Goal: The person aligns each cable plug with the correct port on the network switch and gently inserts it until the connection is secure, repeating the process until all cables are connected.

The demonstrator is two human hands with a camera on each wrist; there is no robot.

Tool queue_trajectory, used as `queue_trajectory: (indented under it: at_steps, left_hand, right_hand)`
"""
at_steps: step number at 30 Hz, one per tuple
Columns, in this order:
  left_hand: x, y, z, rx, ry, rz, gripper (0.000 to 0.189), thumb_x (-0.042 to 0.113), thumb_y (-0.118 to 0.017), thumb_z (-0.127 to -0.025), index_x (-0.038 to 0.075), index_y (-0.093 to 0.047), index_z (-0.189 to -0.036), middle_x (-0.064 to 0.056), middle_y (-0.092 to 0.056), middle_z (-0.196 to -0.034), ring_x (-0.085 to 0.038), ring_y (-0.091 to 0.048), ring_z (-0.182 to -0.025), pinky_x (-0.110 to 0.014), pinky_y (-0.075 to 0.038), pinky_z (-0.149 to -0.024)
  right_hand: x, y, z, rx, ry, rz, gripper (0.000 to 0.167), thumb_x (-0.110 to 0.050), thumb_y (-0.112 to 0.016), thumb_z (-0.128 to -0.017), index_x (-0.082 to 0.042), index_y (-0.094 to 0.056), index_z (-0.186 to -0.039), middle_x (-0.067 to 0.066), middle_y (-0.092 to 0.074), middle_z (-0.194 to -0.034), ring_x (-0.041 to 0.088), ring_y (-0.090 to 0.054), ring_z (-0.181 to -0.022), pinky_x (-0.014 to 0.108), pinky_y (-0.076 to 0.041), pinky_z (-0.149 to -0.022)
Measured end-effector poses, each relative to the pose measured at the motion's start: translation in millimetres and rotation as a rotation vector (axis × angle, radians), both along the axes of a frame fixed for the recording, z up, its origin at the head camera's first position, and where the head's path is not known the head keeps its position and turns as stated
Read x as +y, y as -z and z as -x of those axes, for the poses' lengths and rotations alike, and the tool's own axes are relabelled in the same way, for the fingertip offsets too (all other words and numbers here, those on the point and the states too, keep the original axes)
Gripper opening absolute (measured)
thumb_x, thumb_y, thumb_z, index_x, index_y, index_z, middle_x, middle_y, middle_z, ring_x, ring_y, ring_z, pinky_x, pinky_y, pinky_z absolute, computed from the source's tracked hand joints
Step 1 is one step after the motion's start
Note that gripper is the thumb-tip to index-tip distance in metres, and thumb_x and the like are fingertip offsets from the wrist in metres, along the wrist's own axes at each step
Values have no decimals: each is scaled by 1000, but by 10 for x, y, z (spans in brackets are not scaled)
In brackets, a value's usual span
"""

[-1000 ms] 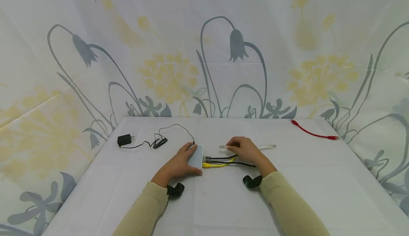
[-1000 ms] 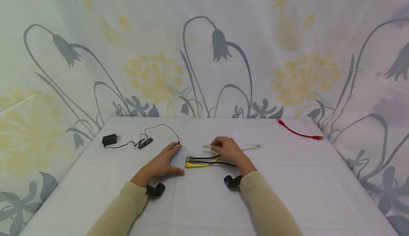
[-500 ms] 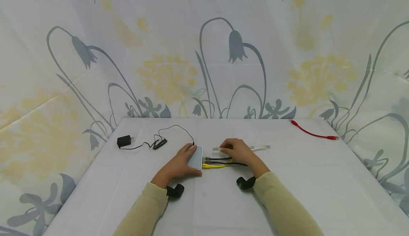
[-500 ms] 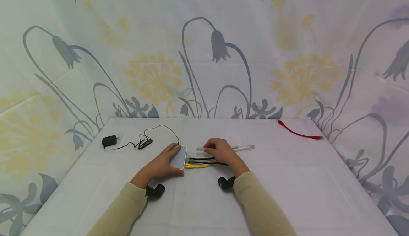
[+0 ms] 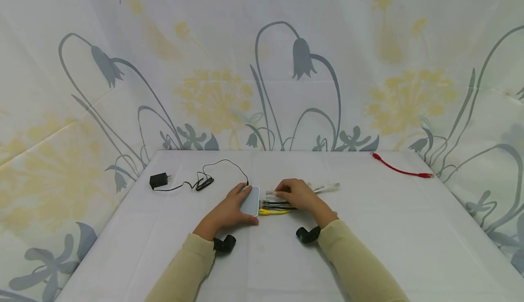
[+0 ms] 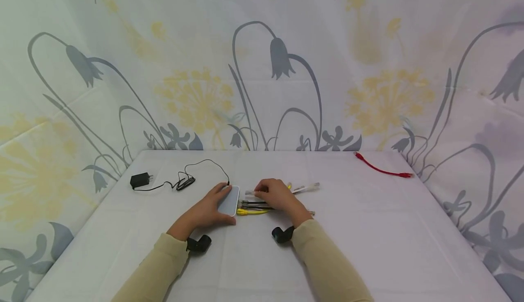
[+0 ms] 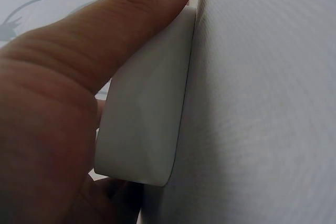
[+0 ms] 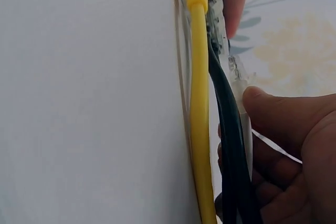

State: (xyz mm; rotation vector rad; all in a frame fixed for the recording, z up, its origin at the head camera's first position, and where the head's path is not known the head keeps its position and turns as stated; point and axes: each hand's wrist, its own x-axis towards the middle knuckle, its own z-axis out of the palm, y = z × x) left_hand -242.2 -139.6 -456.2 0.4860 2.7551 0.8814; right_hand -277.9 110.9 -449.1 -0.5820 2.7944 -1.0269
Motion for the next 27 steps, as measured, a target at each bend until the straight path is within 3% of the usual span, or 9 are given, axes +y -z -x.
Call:
queue_trajectory:
  at_steps: [10, 20, 27]
  left_hand:
    - [-5, 19, 7, 10, 5, 9, 107, 55, -81, -70, 22, -26, -155, -5, -13, -163, -32, -17, -149, -53, -31, -112]
    - [0, -13, -1, -3, -1, 5, 107, 55, -81, -70, 22, -26, -155, -5, -13, -163, -32, -18, -149, -54, -32, -111]
    - [-1, -7, -1, 0, 0, 2, 106, 54, -81, -70, 20, -26, -155, -6, -13, -163, -32, -17, -149, -54, -31, -111]
  right_hand:
    - [-97, -29, -25, -1, -2, -24, 12, -28, -65, -93, -20, -72, -99, -6, -70, -95, 9, -60, -86, 34, -50, -82]
    - [-159, -22, -49, -1, -18, -55, 15, -24, -64, -94, -19, -74, -104, -4, -71, -102, 15, -63, -100, 39, -49, -92]
    - [-184, -5, -67, 12, -14, -55, 13, -24, -64, -94, -19, -73, -101, -4, -72, -100, 16, -63, -99, 39, -49, -92]
